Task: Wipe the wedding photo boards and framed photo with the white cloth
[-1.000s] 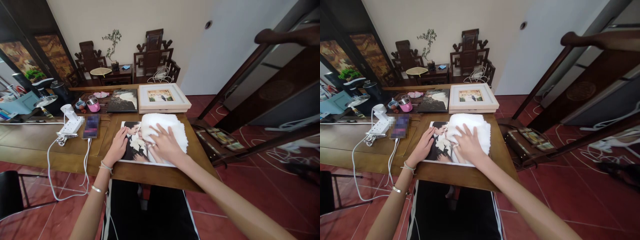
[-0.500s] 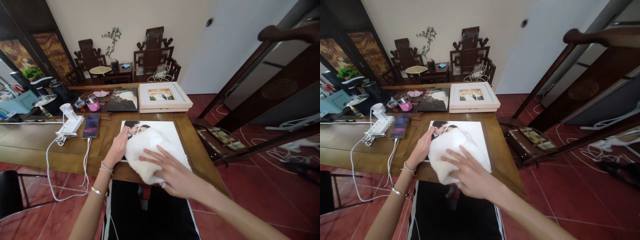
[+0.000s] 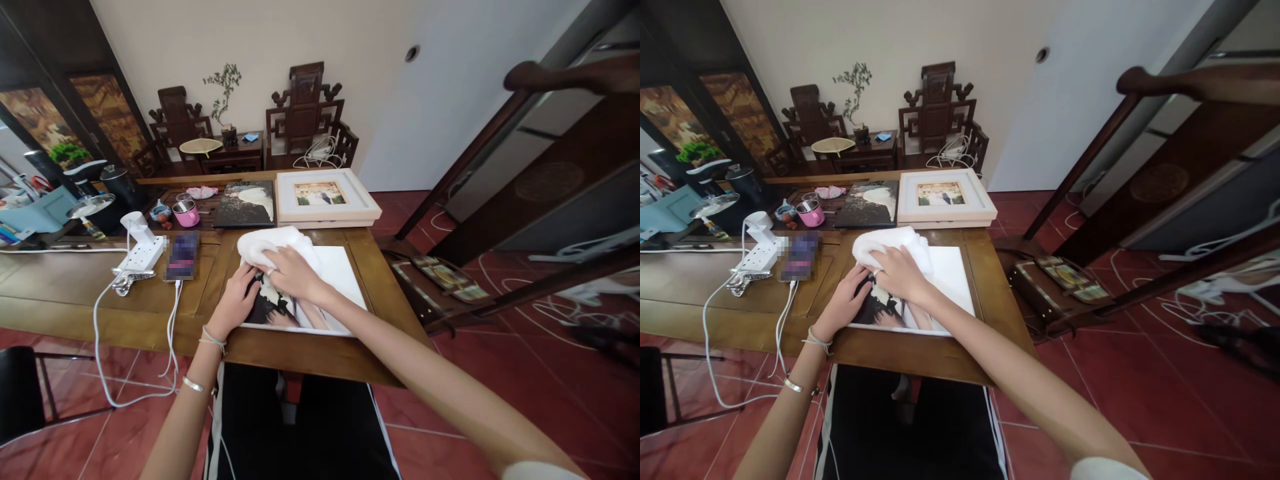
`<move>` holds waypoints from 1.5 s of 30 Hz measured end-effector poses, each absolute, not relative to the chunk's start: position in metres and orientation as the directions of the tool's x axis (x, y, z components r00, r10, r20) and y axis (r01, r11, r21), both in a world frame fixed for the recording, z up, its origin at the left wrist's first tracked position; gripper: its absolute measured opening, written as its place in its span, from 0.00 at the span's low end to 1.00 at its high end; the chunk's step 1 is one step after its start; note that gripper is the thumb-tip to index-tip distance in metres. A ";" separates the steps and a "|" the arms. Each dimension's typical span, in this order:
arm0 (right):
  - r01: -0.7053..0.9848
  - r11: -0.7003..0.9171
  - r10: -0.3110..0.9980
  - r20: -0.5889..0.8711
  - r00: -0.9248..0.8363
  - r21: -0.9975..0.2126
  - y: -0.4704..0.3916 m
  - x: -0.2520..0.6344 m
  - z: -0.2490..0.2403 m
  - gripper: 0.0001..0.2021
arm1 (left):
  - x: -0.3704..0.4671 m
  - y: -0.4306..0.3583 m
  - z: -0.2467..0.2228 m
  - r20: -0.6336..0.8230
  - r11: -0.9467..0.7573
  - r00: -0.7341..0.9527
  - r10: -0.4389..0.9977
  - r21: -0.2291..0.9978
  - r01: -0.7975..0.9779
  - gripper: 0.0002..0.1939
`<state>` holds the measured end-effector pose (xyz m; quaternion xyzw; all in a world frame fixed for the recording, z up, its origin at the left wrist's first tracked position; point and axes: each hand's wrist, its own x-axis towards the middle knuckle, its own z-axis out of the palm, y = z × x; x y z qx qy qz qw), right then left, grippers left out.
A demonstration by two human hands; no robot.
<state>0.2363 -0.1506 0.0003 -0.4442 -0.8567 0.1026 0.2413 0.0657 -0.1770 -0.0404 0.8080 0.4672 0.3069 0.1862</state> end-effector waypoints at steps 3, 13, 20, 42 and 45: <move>0.712 0.594 0.804 0.313 -0.506 -0.374 -0.147 0.231 0.001 0.14 | 0.066 -0.177 -0.039 0.330 -0.510 0.389 0.860 0.586 0.630 0.21; 0.827 0.449 0.881 0.319 -0.348 -0.337 -0.170 0.338 -0.013 0.13 | 0.063 -0.178 -0.044 0.274 -0.463 0.376 0.885 0.602 0.650 0.24; 0.780 0.589 0.789 0.359 -0.499 -0.211 -0.256 0.341 -0.024 0.10 | 0.064 -0.178 -0.041 0.265 -0.456 0.374 0.889 0.600 0.658 0.24; 0.841 0.519 0.829 0.332 -0.451 -0.153 -0.196 0.352 -0.028 0.12 | 0.063 -0.177 -0.042 0.279 -0.466 0.375 0.884 0.592 0.658 0.24; 0.794 0.587 0.787 0.340 -0.515 -0.157 -0.246 0.345 -0.028 0.12 | 0.064 -0.178 -0.041 0.286 -0.466 0.370 0.884 0.597 0.653 0.23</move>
